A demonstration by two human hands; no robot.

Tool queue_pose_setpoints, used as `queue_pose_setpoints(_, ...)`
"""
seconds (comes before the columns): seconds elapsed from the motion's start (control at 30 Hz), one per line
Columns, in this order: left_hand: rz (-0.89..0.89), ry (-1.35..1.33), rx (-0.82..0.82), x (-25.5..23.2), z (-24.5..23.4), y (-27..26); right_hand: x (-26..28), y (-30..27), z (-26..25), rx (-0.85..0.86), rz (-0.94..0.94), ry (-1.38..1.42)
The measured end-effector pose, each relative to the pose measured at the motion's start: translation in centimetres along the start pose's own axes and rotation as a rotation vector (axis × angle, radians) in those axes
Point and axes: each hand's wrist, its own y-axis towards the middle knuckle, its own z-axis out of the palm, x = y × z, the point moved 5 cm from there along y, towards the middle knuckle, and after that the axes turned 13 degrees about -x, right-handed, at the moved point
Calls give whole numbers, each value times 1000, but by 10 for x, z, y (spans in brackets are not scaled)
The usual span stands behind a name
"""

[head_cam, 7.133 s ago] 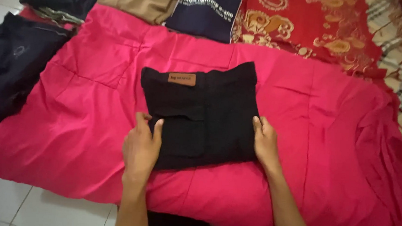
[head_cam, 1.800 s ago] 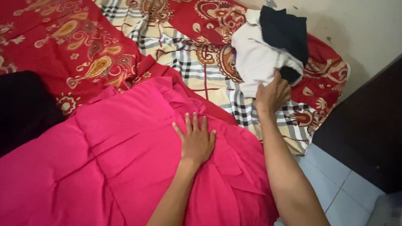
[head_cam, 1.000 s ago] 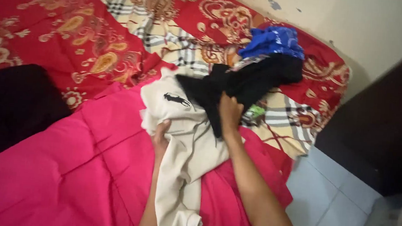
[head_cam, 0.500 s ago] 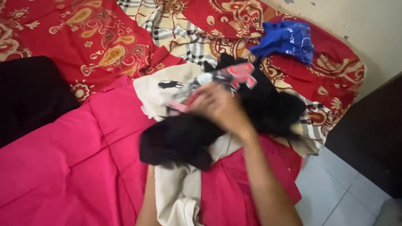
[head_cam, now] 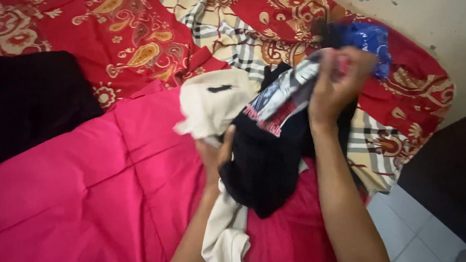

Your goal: The person folds a black t-shirt and a blue t-shirt on a bed. They smooth the fabric, fold the sleeves and sides, then fold the shirts in half and place them in a neat stack with other folded clothes.

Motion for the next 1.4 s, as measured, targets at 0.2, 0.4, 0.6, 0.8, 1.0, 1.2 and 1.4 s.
queue_pose_setpoints(0.2, -332, -257, 296, -87, -14, 20, -11, -49, -32, -47, -551, -457)
queue_pose_setpoints(0.4, -687, -77, 560, -86, 2, 24, -51, -55, -22, 815, 360, 83)
queue_pose_setpoints(0.6, -464, -266, 597, -88, 17, 10, -273, -77, 72, -29, 837, 45)
queue_pose_setpoints(0.8, -415, -20, 569, -37, 23, 2, -411, -153, 100, -402, 1158, 10)
queue_pose_setpoints(1.0, -435, -117, 536, -18, 32, -14, -454, -153, 132, -124, 1543, 442)
queue_pose_setpoints(1.2, -453, -63, 500, -50, 20, -4, -351, -115, 150, -244, 1528, 423)
queue_pose_setpoints(1.4, -442, -49, 473, -72, 19, 1, -369, -122, 143, -248, 1513, 502)
